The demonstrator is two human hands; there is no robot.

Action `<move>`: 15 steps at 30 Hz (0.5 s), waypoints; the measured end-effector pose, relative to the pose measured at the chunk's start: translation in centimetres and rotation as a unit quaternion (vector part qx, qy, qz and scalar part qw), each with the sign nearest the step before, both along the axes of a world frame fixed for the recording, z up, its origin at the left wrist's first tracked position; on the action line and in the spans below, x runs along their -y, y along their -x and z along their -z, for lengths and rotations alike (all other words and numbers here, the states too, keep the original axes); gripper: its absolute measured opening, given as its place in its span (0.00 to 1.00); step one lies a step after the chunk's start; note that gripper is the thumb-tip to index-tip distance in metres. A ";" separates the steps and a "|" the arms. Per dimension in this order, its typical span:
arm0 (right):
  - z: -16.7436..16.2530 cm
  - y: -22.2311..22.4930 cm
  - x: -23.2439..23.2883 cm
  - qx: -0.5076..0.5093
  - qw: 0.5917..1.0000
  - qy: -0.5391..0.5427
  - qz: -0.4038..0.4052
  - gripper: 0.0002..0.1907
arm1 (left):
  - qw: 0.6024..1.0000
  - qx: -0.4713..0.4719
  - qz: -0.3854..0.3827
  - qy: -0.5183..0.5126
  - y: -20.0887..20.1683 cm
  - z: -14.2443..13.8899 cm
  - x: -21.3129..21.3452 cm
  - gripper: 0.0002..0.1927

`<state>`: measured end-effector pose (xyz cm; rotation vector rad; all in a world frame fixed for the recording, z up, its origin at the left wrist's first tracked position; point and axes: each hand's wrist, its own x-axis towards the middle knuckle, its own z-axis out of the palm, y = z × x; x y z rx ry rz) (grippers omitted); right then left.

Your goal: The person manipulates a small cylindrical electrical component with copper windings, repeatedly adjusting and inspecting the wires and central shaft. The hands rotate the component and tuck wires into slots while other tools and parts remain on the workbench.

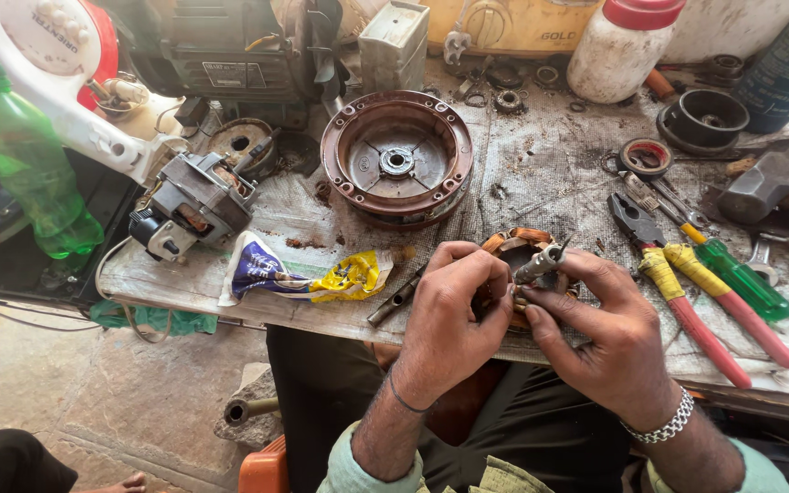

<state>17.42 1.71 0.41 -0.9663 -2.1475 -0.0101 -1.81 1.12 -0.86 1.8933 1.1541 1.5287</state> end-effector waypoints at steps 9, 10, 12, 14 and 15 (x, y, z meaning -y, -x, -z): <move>0.2 -0.2 0.0 -0.003 1.000 0.005 0.004 0.13 | 0.992 -0.050 -0.007 -0.118 -0.6 -0.1 -0.1 0.08; 0.2 -0.2 0.0 -0.003 1.000 0.006 0.003 0.13 | 0.992 -0.048 -0.006 -0.112 -0.6 -0.1 -0.1 0.08; 0.2 -0.2 -0.1 -0.003 1.000 0.006 0.004 0.13 | 0.994 -0.043 -0.004 -0.102 -0.5 -0.2 0.0 0.08; 0.1 -0.1 -0.1 -0.002 1.000 0.003 0.001 0.12 | 0.997 -0.028 0.000 -0.073 -0.4 -0.3 0.0 0.08; 0.0 0.0 -0.1 -0.001 1.000 0.002 0.001 0.12 | 0.998 -0.019 0.002 -0.058 -0.3 -0.3 0.0 0.08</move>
